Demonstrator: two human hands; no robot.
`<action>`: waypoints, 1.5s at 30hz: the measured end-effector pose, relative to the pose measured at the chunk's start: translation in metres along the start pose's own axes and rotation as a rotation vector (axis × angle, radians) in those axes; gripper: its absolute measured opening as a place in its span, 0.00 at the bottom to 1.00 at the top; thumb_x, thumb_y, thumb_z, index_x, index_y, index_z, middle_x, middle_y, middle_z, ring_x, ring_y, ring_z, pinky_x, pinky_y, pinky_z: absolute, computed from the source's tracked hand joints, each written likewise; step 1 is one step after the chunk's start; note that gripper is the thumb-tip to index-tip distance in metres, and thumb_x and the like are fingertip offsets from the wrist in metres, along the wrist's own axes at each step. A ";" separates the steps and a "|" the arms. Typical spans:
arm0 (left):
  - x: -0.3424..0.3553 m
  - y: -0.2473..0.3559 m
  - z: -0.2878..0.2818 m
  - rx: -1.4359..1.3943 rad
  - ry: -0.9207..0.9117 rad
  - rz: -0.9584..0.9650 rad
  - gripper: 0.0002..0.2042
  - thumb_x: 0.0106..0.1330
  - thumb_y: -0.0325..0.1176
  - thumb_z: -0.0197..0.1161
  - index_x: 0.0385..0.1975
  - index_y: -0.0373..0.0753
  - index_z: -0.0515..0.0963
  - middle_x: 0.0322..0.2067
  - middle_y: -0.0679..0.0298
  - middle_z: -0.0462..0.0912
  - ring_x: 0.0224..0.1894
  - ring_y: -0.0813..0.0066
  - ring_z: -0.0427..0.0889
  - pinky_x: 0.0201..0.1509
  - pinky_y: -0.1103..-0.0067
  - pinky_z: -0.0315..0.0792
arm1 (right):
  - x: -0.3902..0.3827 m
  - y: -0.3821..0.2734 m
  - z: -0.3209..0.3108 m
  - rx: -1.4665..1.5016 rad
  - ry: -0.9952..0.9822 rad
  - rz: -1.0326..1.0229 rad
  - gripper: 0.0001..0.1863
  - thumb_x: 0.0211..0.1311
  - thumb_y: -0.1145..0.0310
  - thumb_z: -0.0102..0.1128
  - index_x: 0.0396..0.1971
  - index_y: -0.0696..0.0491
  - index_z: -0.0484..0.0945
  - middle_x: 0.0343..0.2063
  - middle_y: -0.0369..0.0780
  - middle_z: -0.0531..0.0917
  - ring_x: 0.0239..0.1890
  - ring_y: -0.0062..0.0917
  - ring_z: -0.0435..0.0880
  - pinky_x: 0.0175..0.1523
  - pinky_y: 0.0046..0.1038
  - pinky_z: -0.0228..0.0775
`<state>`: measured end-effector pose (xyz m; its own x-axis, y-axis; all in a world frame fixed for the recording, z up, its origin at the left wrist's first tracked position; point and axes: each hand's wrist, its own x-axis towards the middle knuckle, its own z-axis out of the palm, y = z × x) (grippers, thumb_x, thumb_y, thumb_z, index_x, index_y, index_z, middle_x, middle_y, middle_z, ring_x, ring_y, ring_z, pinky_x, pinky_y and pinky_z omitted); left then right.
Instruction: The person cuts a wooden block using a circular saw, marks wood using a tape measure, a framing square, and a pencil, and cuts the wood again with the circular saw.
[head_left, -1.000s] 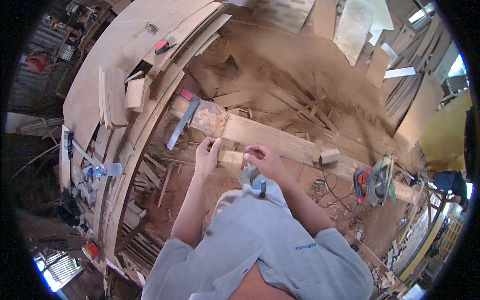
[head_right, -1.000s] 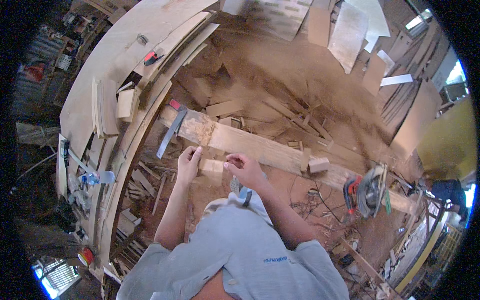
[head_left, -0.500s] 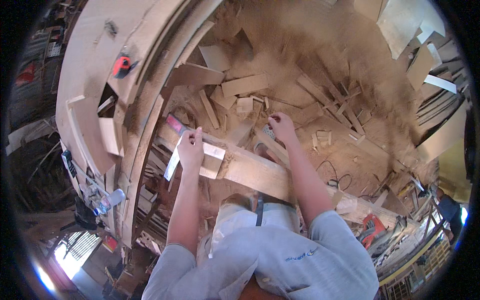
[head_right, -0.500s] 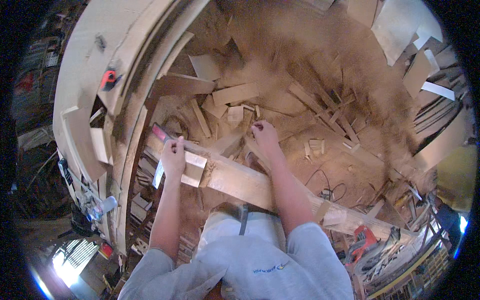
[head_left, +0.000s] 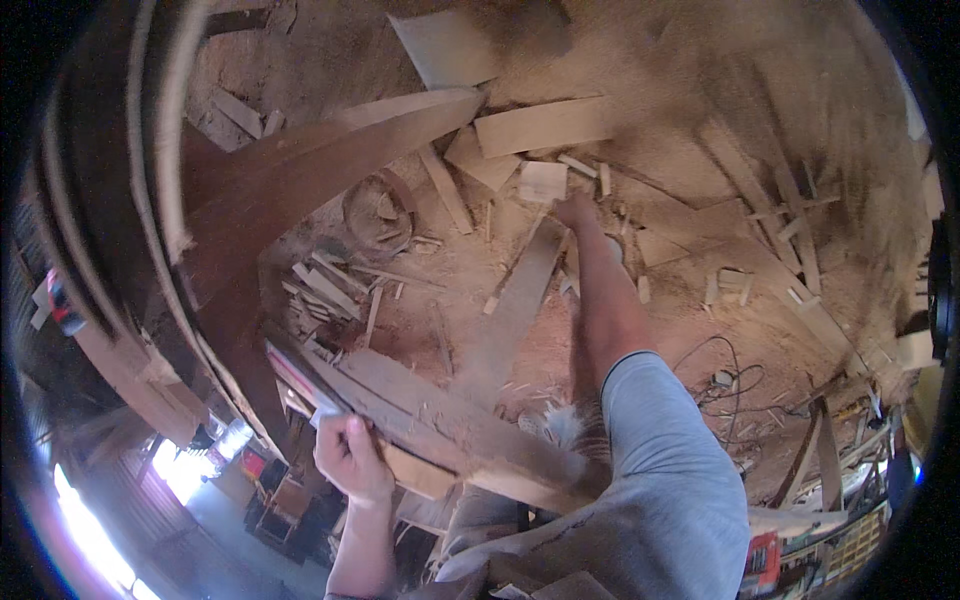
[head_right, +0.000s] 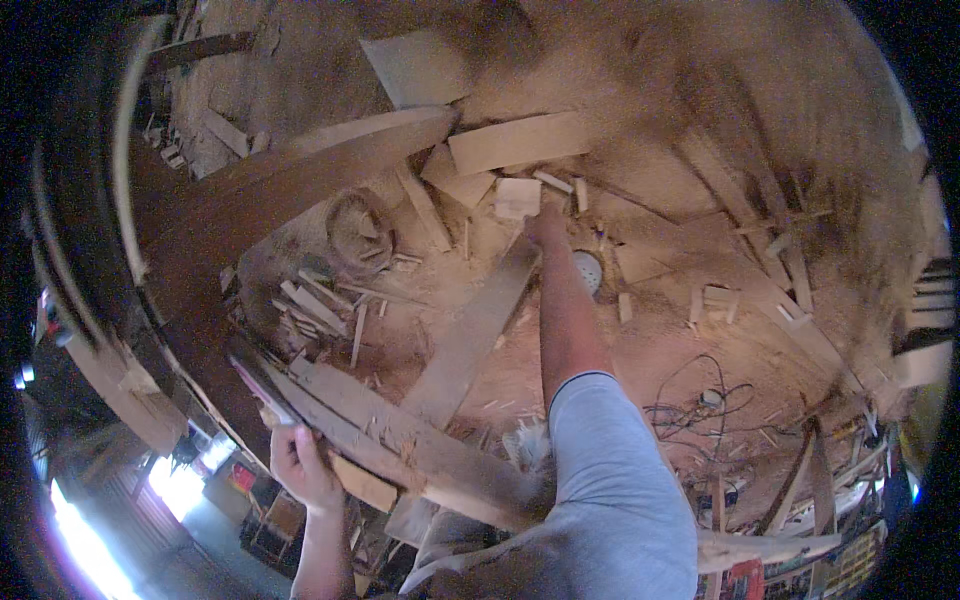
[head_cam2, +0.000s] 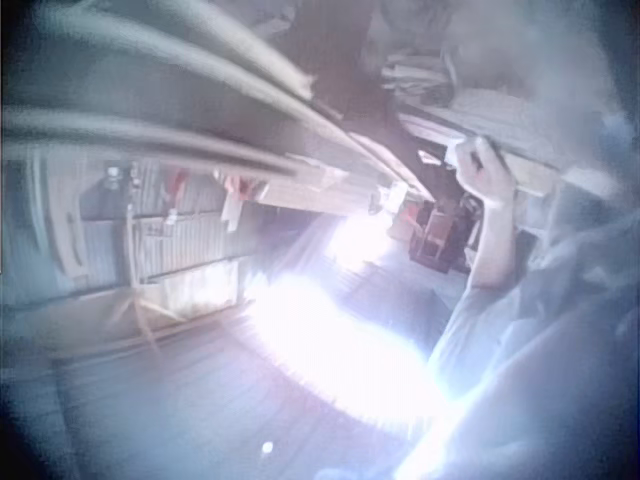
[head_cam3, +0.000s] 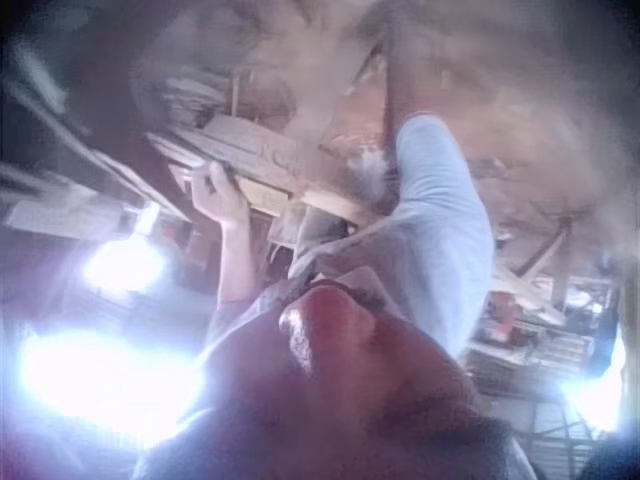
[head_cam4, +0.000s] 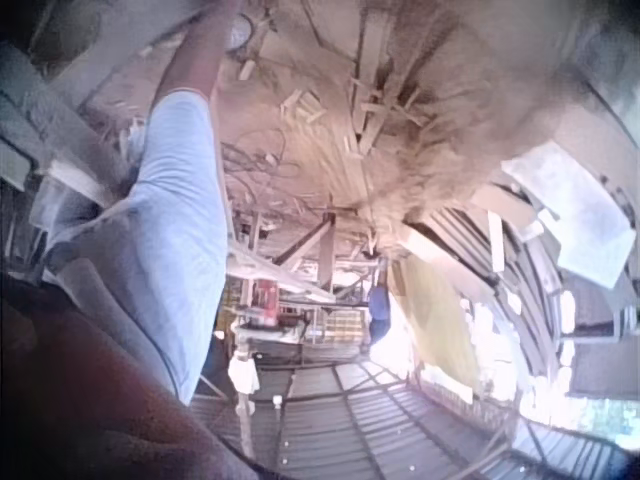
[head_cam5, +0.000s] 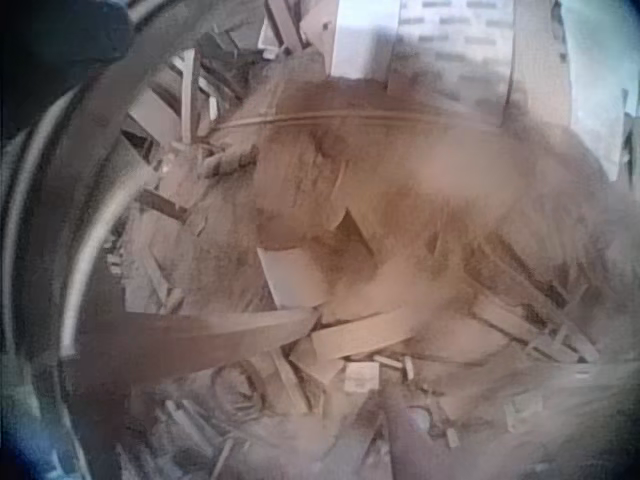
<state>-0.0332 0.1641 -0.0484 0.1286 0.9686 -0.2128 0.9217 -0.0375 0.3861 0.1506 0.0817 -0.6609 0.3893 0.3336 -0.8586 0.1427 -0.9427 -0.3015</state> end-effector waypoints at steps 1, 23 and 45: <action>0.000 0.004 0.005 -0.036 -0.018 -0.030 0.15 0.80 0.37 0.61 0.30 0.36 0.74 0.25 0.68 0.75 0.30 0.81 0.70 0.35 0.79 0.65 | 0.028 0.026 0.006 -0.012 0.011 0.019 0.30 0.68 0.47 0.64 0.66 0.45 0.82 0.62 0.45 0.86 0.66 0.44 0.83 0.70 0.41 0.75; 0.008 0.002 -0.002 -0.151 -0.049 -0.008 0.09 0.76 0.27 0.65 0.31 0.33 0.78 0.20 0.67 0.76 0.25 0.83 0.71 0.31 0.78 0.69 | -0.229 -0.071 -0.213 0.214 0.131 -0.407 0.22 0.61 0.58 0.68 0.49 0.58 0.80 0.42 0.54 0.89 0.49 0.51 0.88 0.54 0.46 0.81; -0.102 0.053 -0.212 -1.641 -1.051 -0.131 0.28 0.80 0.42 0.57 0.73 0.33 0.64 0.65 0.51 0.78 0.69 0.55 0.79 0.73 0.59 0.73 | -0.814 -0.168 -0.270 -0.070 1.066 -1.407 0.22 0.49 0.73 0.78 0.48 0.53 0.86 0.51 0.39 0.89 0.57 0.38 0.87 0.62 0.40 0.83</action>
<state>-0.0750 0.1153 0.1846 0.8027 0.4150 -0.4283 -0.1572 0.8400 0.5194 0.0557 -0.0306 0.2007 0.3138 0.7019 0.6395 0.8850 0.0279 -0.4648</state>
